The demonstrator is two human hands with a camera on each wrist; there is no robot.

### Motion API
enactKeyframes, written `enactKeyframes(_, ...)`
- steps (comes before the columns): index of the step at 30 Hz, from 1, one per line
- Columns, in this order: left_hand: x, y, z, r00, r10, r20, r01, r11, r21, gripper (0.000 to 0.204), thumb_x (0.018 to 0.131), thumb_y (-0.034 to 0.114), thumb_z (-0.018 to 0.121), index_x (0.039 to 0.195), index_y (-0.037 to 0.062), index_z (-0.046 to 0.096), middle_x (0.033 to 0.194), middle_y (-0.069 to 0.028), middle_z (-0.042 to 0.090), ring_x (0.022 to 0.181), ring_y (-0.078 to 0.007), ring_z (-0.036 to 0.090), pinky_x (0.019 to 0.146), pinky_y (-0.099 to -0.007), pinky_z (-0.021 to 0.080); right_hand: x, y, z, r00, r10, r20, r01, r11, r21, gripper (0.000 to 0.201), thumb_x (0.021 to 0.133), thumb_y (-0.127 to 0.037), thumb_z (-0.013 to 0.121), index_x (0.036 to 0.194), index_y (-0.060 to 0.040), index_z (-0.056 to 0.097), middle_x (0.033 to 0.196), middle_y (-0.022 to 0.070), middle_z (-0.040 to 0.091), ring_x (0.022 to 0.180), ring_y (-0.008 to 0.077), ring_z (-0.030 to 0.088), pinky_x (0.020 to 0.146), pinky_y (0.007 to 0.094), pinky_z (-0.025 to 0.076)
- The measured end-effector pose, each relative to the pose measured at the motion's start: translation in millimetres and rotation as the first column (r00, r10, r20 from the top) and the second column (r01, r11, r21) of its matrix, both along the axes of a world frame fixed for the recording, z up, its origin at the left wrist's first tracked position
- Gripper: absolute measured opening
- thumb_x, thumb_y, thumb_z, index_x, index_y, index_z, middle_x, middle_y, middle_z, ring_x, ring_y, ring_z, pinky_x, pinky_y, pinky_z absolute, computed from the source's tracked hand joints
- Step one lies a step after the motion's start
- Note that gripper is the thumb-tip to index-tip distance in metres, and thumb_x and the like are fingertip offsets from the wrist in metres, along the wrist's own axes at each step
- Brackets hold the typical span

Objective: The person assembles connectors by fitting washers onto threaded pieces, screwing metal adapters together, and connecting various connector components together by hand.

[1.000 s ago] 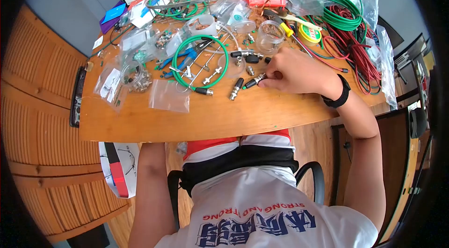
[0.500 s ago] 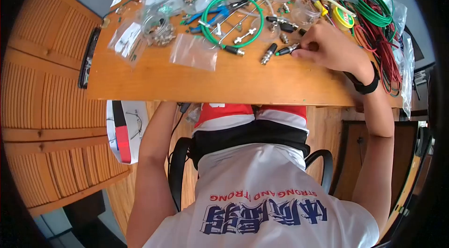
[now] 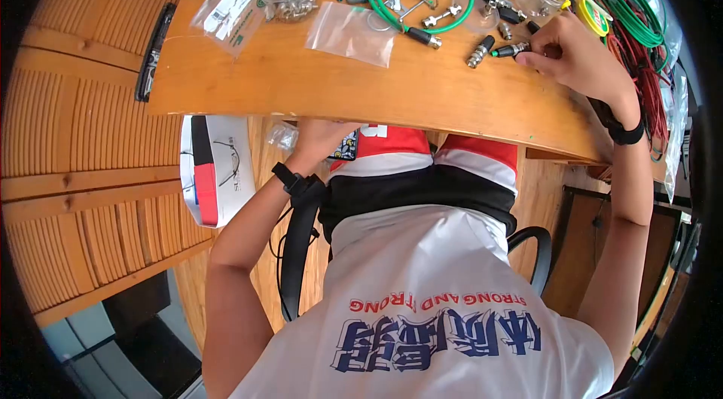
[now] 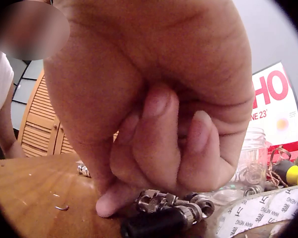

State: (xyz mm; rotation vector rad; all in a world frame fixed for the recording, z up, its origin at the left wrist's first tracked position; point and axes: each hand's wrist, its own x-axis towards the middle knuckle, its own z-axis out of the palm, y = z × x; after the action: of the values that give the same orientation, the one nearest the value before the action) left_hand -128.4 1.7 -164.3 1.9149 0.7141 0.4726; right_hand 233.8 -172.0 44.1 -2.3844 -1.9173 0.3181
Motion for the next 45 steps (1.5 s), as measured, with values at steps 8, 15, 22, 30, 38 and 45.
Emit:
enactKeyframes(8,0.5,-6.3,-3.1,0.999,-0.041,-0.015,0.042,0.993,0.115,0.036,0.083,0.016,0.087,0.111,-0.0019,0.074,0.106,-0.01,0.077,0.1,-0.0198,0.071,0.089,-0.0357,0.055,-4.6,-0.1,0.8,0.995,0.087,-0.057,-0.084,0.995,0.056,0.034,0.087,-0.026,0.084,0.077,0.0033,0.069,0.073,0.016,0.063,0.067,0.028,0.059,0.064,0.0379,0.047)
enactKeyframes(15,0.3,-7.0,-5.0,0.998,-0.055,-0.018,0.055,0.998,0.03,0.035,0.083,0.015,0.086,0.11,-0.0018,0.073,0.104,-0.0088,0.077,0.099,-0.018,0.071,0.088,-0.0348,0.054,-5.4,-1.9,-2.8,0.988,0.148,-0.039,-0.141,0.979,0.148,0.036,0.088,-0.025,0.083,0.075,0.005,0.068,0.069,0.0178,0.061,0.063,0.0287,0.057,0.06,0.0386,0.045)
enactKeyframes(22,-3.1,-10.9,0.1,0.997,-0.056,-0.051,0.055,0.998,-0.022,0.042,0.08,0.018,0.089,0.112,-0.0014,0.071,0.108,-0.0099,0.075,0.101,-0.02,0.07,0.09,-0.0359,0.054,-1.8,-1.9,-7.5,0.983,0.167,-0.078,-0.145,0.962,0.232,0.037,0.09,-0.025,0.081,0.074,0.0052,0.067,0.065,0.0152,0.059,0.06,0.023,0.054,0.058,0.0376,0.044)
enactKeyframes(30,-9.5,-6.5,-0.7,0.994,-0.066,-0.087,0.072,0.996,0.062,0.046,0.075,0.025,0.09,0.112,0.0038,0.072,0.106,-0.0117,0.076,0.099,-0.0277,0.072,0.092,-0.0401,0.054,0.9,2.2,-6.4,0.987,0.14,-0.083,-0.129,0.983,0.129,0.036,0.091,-0.026,0.08,0.076,0.0048,0.069,0.063,0.0132,0.059,0.058,0.0209,0.053,0.057,0.0362,0.044)
enactKeyframes(38,-16.7,-1.1,-0.8,0.971,-0.098,-0.219,0.096,0.995,-0.021,0.055,0.076,0.029,0.091,0.119,0.0015,0.07,0.114,-0.0127,0.075,0.106,-0.024,0.071,0.095,-0.0363,0.053,12.1,-3.7,-18.0,0.977,0.204,-0.057,-0.192,0.966,0.176,0.029,0.09,-0.023,0.084,0.088,-0.0032,0.063,0.076,0.004,0.057,0.066,0.0143,0.052,0.058,0.0294,0.043)
enactKeyframes(45,-11.7,25.7,-44.8,0.984,-0.107,-0.145,0.115,0.992,0.049,0.046,0.084,0.028,0.081,0.12,0.0014,0.07,0.114,-0.0135,0.074,0.107,-0.0256,0.07,0.094,-0.0405,0.052,-4.4,-2.1,-4.2,0.98,0.169,-0.102,-0.152,0.977,0.152,0.032,0.09,-0.024,0.08,0.078,0.0041,0.071,0.064,0.0163,0.061,0.058,0.0237,0.055,0.058,0.0384,0.045)
